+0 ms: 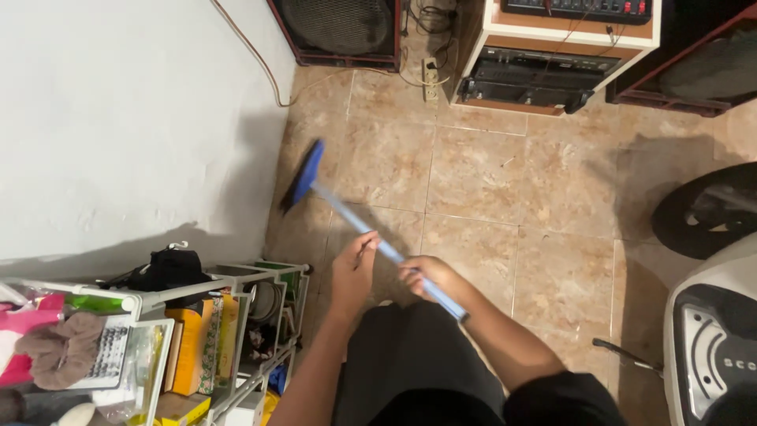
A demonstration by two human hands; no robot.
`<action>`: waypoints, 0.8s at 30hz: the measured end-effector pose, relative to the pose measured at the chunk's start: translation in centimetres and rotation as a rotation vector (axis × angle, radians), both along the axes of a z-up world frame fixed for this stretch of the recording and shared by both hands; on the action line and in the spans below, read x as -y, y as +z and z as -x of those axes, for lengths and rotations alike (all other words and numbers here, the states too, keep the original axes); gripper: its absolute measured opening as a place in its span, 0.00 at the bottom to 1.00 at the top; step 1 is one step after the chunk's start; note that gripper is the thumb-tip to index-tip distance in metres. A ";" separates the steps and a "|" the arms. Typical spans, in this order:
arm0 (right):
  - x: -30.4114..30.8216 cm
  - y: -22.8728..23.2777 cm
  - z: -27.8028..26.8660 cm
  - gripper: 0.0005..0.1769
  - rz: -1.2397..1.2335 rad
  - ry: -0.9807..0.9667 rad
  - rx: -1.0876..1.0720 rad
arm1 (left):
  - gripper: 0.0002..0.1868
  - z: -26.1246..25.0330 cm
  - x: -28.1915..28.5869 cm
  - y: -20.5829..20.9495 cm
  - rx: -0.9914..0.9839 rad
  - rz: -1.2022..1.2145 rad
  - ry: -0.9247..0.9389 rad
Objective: The person sweeps the floor with a broom, navigating around a shelf, audio equipment, and a white scooter. They sweep the floor tiles and along the base of the walls, maneuvering the broom into corners and narrow spaces.
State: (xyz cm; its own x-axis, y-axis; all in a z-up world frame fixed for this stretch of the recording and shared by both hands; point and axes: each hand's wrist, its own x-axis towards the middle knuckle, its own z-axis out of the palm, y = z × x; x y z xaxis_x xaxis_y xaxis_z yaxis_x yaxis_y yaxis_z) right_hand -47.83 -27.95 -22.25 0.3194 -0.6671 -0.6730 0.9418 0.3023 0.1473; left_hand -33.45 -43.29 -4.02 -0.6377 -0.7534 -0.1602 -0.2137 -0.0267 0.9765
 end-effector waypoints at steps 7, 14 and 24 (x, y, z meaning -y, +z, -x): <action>2.0 0.1 -0.9 0.08 -0.164 0.369 -0.429 | 0.15 1.0 -2.4 1.4 0.052 -0.146 0.054; -17.6 2.4 13.4 0.08 -0.201 0.014 -0.410 | 0.15 2.8 -8.2 1.0 0.007 -0.125 -0.076; -32.8 2.2 18.9 0.17 -0.545 0.136 -1.049 | 0.14 4.1 -14.9 2.3 0.110 -0.131 -0.129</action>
State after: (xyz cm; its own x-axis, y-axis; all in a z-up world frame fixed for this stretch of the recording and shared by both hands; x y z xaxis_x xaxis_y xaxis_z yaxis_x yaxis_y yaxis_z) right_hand -66.73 4.85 -20.04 -0.5104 -0.2156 -0.8325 0.6444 0.5451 -0.5363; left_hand -37.54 -28.40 -1.71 -0.7012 -0.6345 -0.3253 -0.3284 -0.1176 0.9372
